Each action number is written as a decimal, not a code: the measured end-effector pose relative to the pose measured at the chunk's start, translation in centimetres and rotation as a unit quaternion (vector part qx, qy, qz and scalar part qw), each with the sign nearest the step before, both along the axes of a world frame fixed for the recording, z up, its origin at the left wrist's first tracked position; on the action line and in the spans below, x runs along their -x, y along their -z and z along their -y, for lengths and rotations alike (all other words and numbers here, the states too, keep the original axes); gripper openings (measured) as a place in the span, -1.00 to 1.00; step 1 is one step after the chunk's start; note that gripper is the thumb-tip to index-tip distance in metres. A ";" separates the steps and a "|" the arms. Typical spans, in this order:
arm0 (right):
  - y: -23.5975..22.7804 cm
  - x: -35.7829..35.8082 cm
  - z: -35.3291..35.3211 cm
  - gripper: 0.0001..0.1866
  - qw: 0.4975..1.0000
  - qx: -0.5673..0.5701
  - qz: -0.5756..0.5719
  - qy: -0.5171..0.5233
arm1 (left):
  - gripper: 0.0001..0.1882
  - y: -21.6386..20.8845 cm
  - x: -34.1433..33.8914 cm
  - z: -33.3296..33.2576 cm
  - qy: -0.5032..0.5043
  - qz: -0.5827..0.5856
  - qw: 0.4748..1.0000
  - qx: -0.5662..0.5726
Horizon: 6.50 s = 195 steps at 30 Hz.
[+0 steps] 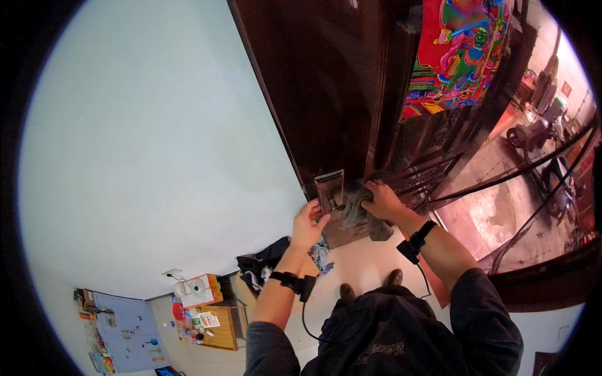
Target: Cleaning a wooden door frame and door surface with a cloth.
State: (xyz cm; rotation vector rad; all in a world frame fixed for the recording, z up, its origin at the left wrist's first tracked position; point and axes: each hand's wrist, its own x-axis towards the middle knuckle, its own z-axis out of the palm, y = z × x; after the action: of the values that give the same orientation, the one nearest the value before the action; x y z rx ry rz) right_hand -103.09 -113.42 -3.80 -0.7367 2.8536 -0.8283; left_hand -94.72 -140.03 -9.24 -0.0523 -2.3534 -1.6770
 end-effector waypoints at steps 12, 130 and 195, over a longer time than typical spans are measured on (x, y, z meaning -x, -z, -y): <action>0.0 -0.7 0.5 -0.28 0.991 -0.124 -0.011 -0.054 | -0.57 -2.7 -0.4 1.6 0.033 0.061 0.997 0.010; -2.3 -4.0 5.3 -0.30 0.897 0.225 -0.378 -0.038 | 0.35 -7.5 2.1 -0.5 -0.002 -0.119 0.993 0.000; -4.5 7.0 -2.6 -0.55 0.890 -0.129 -0.284 -0.334 | 0.07 -5.5 4.3 -7.4 -0.220 -0.155 0.963 0.005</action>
State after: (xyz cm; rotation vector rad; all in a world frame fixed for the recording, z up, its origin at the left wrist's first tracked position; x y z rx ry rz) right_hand -110.08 -110.86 0.74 -2.0138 2.6823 -0.1319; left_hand -99.01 -132.66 -3.71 0.1798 -1.9617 -1.3327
